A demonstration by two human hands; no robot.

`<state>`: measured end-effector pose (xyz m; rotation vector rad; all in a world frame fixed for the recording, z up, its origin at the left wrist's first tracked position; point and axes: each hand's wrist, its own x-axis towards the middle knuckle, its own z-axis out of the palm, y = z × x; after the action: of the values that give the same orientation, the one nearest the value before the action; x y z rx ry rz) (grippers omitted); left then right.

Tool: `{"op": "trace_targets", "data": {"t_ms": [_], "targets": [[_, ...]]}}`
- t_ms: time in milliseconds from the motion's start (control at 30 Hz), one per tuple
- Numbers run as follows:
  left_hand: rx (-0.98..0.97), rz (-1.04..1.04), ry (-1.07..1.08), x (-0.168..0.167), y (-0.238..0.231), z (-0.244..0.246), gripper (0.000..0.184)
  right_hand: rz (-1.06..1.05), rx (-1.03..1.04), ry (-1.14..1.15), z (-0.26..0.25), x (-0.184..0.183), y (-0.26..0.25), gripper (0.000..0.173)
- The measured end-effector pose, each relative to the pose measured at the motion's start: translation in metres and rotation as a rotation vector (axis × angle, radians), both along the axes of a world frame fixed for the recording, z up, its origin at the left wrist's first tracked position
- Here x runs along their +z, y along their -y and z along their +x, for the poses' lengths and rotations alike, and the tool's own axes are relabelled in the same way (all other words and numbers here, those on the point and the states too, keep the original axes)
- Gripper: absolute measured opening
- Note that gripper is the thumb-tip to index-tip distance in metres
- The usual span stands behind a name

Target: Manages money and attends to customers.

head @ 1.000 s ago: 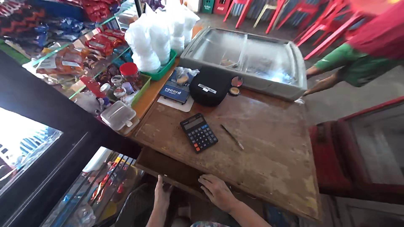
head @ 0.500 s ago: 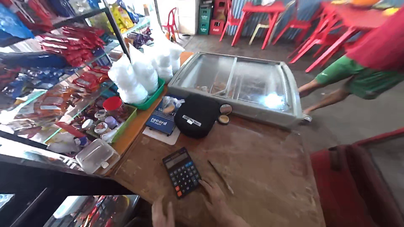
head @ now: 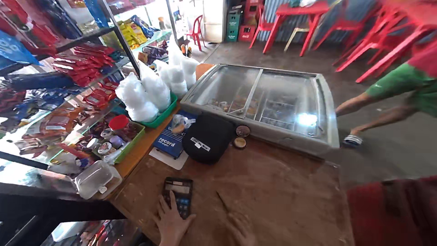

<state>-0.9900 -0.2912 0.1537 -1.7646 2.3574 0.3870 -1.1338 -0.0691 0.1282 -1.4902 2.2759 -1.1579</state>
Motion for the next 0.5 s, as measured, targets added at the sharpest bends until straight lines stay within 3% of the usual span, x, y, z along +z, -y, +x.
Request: {"op": "trace_targets", "data": {"t_ms": [133,267,400,500], "targets": [[0.044,-0.157,-0.131,-0.015,-0.004,0.002,0.126,0.059,-0.275,-0.069,-0.065,-0.018,-0.061,0.028],[0.045,-0.223,-0.225,-0.009,-0.002,0.001,0.12,0.126,-0.476,-0.127,-0.108,-0.03,-0.104,0.039],[-0.054,-0.346,-0.342,0.014,0.001,-0.017,0.121,0.114,-0.481,-0.108,-0.113,-0.036,-0.104,0.046],[-0.231,-0.531,-0.498,0.041,0.029,-0.062,0.121,0.123,-0.459,-0.102,-0.114,-0.038,-0.104,0.046]]}}
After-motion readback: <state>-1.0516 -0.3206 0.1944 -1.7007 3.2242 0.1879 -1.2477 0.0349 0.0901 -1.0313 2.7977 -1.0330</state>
